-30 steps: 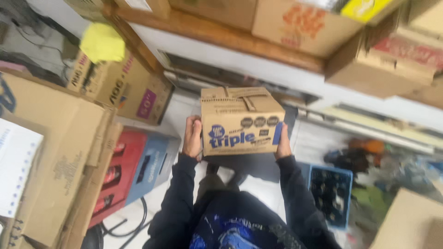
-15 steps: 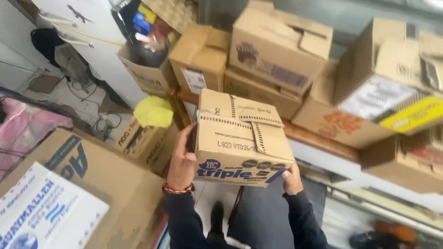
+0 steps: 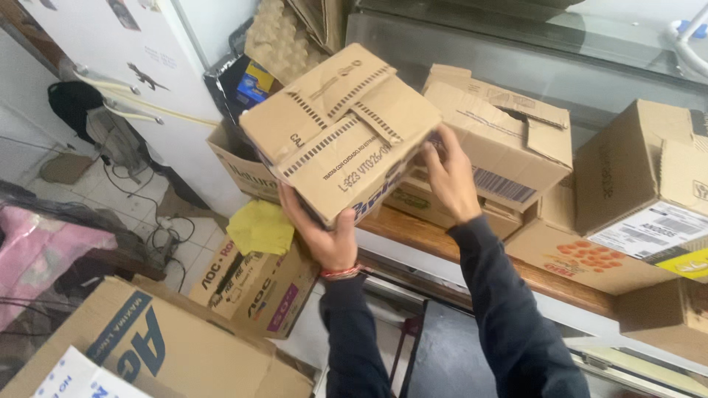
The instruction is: The person picks up flat cardboard boxes and folds the flaps to assemble them into square boxes, then places the assembled boxes onto a wooden shelf.
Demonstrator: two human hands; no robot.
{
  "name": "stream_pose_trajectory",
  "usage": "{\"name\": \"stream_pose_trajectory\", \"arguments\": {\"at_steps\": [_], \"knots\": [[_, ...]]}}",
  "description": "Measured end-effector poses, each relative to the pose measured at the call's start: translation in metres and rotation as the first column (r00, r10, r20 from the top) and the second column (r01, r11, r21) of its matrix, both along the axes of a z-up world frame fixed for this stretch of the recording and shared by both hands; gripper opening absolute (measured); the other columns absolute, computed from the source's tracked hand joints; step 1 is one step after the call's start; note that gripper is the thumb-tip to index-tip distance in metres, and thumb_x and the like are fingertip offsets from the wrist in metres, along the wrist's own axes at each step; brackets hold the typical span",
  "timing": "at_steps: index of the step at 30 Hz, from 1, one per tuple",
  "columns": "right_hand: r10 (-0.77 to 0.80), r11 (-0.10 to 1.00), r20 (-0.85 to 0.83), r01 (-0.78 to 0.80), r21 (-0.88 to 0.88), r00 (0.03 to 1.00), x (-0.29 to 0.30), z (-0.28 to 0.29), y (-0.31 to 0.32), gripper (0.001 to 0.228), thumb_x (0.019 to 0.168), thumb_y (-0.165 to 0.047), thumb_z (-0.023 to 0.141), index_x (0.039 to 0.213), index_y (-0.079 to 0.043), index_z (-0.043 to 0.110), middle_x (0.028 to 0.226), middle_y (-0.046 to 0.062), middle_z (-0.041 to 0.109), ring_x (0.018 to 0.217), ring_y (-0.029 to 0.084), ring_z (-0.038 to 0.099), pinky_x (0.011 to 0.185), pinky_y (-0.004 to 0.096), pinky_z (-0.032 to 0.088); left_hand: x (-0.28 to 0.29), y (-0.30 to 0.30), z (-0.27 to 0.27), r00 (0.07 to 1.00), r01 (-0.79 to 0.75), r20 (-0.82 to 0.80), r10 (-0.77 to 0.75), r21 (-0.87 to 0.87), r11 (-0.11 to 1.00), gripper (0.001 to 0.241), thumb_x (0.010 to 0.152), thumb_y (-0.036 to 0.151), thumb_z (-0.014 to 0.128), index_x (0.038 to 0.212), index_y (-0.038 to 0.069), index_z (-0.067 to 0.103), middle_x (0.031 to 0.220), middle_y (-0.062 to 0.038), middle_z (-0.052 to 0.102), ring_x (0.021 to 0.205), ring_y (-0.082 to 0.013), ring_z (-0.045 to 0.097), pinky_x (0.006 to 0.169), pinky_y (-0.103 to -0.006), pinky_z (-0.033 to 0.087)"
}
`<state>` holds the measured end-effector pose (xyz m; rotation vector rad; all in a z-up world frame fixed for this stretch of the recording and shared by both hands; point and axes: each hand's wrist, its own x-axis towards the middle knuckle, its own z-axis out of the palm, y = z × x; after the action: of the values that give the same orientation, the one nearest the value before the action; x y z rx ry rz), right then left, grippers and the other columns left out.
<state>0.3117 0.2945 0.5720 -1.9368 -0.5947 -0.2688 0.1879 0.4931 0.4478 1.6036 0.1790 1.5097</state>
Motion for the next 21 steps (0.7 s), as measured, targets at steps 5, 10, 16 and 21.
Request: {"name": "stream_pose_trajectory", "arguments": {"at_steps": [5, 10, 16, 21], "knots": [[0.066, 0.993, -0.278, -0.089, -0.072, 0.958, 0.062, 0.042, 0.041, 0.097, 0.122, -0.084, 0.060, 0.191, -0.015, 0.054, 0.176, 0.039, 0.070, 0.160, 0.059, 0.072, 0.140, 0.075, 0.050, 0.054, -0.018, -0.002, 0.995, -0.100, -0.030, 0.097, -0.143, 0.985, 0.138, 0.098, 0.061, 0.103, 0.202, 0.003, 0.033, 0.202, -0.033, 0.026, 0.190, -0.0553, 0.029, 0.156, -0.0728, 0.023], [0.037, 0.976, -0.338, -0.107, -0.190, 0.940, 0.111, 0.058, 0.086, 0.133, 0.105, -0.104, 0.074, 0.196, -0.014, 0.041, 0.195, 0.031, 0.054, 0.179, 0.053, 0.053, 0.152, 0.069, 0.038, 0.090, -0.037, 0.009, 0.988, -0.142, -0.093, 0.125, -0.207, 0.968, 0.138, 0.105, 0.058, 0.102, 0.207, 0.009, 0.022, 0.204, -0.037, 0.016, 0.192, -0.0606, 0.018, 0.153, -0.0811, 0.017], [-0.002, 0.966, -0.269, -0.068, -0.249, 0.963, 0.126, 0.024, 0.095, 0.113, 0.110, -0.063, 0.081, 0.197, -0.004, 0.041, 0.200, 0.035, 0.043, 0.182, 0.053, 0.049, 0.156, 0.066, 0.038, 0.143, -0.061, -0.027, 0.979, 0.045, -0.196, -0.059, -0.076, 0.996, 0.105, 0.112, 0.046, 0.098, 0.197, 0.013, 0.047, 0.206, -0.029, 0.022, 0.193, -0.0617, 0.015, 0.149, -0.0847, 0.024], [0.008, 0.948, -0.081, -0.033, -0.317, 0.997, 0.123, -0.001, 0.076, 0.061, 0.126, -0.044, 0.062, 0.182, -0.020, 0.069, 0.200, 0.031, 0.035, 0.176, 0.065, 0.051, 0.150, 0.074, 0.046, 0.133, -0.048, -0.035, 0.965, 0.016, -0.254, -0.065, -0.192, 0.981, 0.086, 0.115, 0.032, 0.094, 0.191, 0.017, 0.054, 0.195, -0.023, 0.038, 0.182, -0.0576, 0.044, 0.143, -0.0834, 0.042]]}}
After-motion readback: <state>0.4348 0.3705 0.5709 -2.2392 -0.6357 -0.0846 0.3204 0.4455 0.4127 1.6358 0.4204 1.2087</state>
